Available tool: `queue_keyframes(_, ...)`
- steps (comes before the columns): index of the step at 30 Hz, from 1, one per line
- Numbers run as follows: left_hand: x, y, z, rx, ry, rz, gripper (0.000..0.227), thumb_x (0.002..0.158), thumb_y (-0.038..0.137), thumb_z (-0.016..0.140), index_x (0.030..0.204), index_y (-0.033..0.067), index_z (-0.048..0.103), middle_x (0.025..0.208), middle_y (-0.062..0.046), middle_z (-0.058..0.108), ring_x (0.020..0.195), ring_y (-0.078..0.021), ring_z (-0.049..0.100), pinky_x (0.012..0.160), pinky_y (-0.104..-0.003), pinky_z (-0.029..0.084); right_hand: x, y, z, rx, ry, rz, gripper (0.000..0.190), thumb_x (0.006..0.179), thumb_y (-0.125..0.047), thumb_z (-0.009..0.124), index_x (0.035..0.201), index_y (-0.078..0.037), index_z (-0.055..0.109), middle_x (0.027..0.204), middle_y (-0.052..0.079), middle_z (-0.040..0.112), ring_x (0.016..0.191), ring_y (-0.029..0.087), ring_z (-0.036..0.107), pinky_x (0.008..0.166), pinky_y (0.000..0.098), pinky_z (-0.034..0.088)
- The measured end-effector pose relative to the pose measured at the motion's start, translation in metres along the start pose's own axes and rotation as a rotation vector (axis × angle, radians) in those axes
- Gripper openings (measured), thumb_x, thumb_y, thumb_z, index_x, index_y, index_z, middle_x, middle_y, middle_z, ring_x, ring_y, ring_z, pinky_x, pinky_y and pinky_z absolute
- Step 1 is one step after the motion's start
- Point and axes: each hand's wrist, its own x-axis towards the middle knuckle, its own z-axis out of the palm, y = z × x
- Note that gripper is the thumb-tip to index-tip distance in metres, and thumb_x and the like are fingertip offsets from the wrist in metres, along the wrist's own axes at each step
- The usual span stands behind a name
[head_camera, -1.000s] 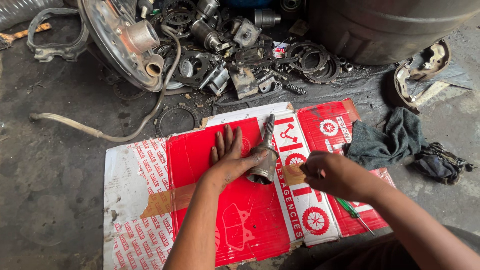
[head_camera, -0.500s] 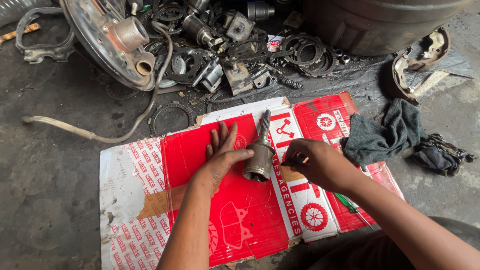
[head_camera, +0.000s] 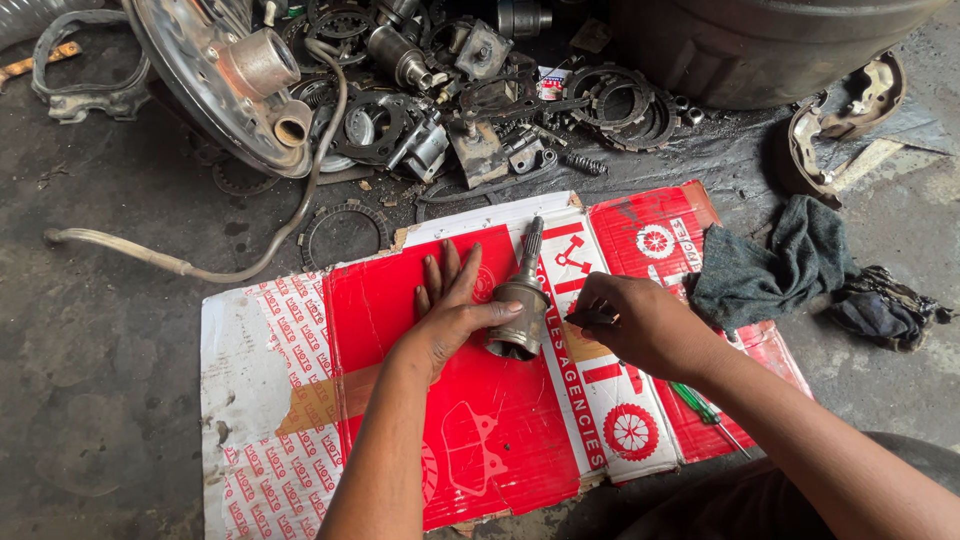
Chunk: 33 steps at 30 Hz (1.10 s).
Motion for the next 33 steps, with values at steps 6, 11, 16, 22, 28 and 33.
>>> queue_keyframes(6, -0.007, 0.007, -0.002, -0.079, -0.005, -0.003, 0.113, 0.074, 0.075, 0.053, 0.163, 0.0219, 0.008, 0.170, -0.001, -0.025, 0.149, -0.0181, -0.040, 0.112, -0.051, -0.029, 0.001, 0.002, 0.001, 0.037, 0.006, -0.005, 0.024, 0.086, -0.021, 0.074, 0.105, -0.008, 0.067, 0.100, 0.008, 0.079, 0.095, 0.020, 0.079, 0.082, 0.0330, 0.061)
queue_keyframes(11, -0.009, 0.009, -0.003, -0.074, -0.009, -0.024, 0.109, 0.075, 0.084, 0.040, 0.163, 0.0256, 0.012, 0.170, 0.002, -0.023, 0.149, -0.0176, -0.041, 0.114, -0.051, -0.027, 0.001, -0.001, 0.000, 0.026, -0.006, 0.031, 0.023, 0.088, -0.022, 0.073, 0.106, -0.009, 0.068, 0.102, 0.007, 0.079, 0.097, 0.019, 0.078, 0.084, 0.0326, 0.061)
queue_keyframes(16, -0.008, 0.007, -0.004, -0.074, -0.024, -0.021, 0.108, 0.073, 0.088, 0.034, 0.162, 0.0298, 0.014, 0.170, 0.004, -0.023, 0.149, -0.0167, -0.039, 0.114, -0.050, -0.025, 0.002, -0.003, -0.002, 0.044, 0.014, -0.011, 0.019, 0.085, -0.019, 0.075, 0.099, -0.008, 0.071, 0.098, 0.007, 0.078, 0.094, 0.019, 0.078, 0.082, 0.0327, 0.060)
queue_keyframes(22, -0.010, 0.004, -0.005, -0.302, -0.009, 0.021, 0.116, 0.068, 0.096, 0.020, 0.163, 0.0277, 0.016, 0.170, 0.002, -0.019, 0.152, -0.0171, -0.033, 0.115, -0.048, -0.026, 0.003, -0.002, 0.000, 0.063, 0.030, -0.034, 0.016, 0.084, -0.017, 0.075, 0.097, -0.007, 0.071, 0.095, 0.007, 0.078, 0.090, 0.019, 0.078, 0.079, 0.0330, 0.060)
queue_keyframes(28, -0.011, 0.020, -0.010, -0.741, 0.010, 0.045, 0.124, 0.066, 0.098, 0.016, 0.164, 0.0214, 0.013, 0.172, -0.008, -0.005, 0.158, -0.0239, -0.010, 0.117, -0.049, -0.016, 0.004, 0.003, -0.004, 0.157, 0.078, -0.050, 0.017, 0.083, -0.012, 0.073, 0.099, -0.005, 0.070, 0.096, 0.007, 0.079, 0.089, 0.018, 0.079, 0.078, 0.0324, 0.061)
queue_keyframes(33, -0.024, 0.045, -0.033, -1.270, -0.208, 0.469, 0.128, 0.073, 0.098, 0.027, 0.166, 0.0117, 0.014, 0.174, -0.027, 0.008, 0.161, -0.0401, 0.008, 0.119, -0.053, -0.008, 0.001, 0.008, -0.015, 0.183, 0.108, -0.074, 0.016, 0.083, -0.012, 0.075, 0.097, -0.004, 0.070, 0.092, 0.008, 0.080, 0.085, 0.019, 0.080, 0.076, 0.0325, 0.062)
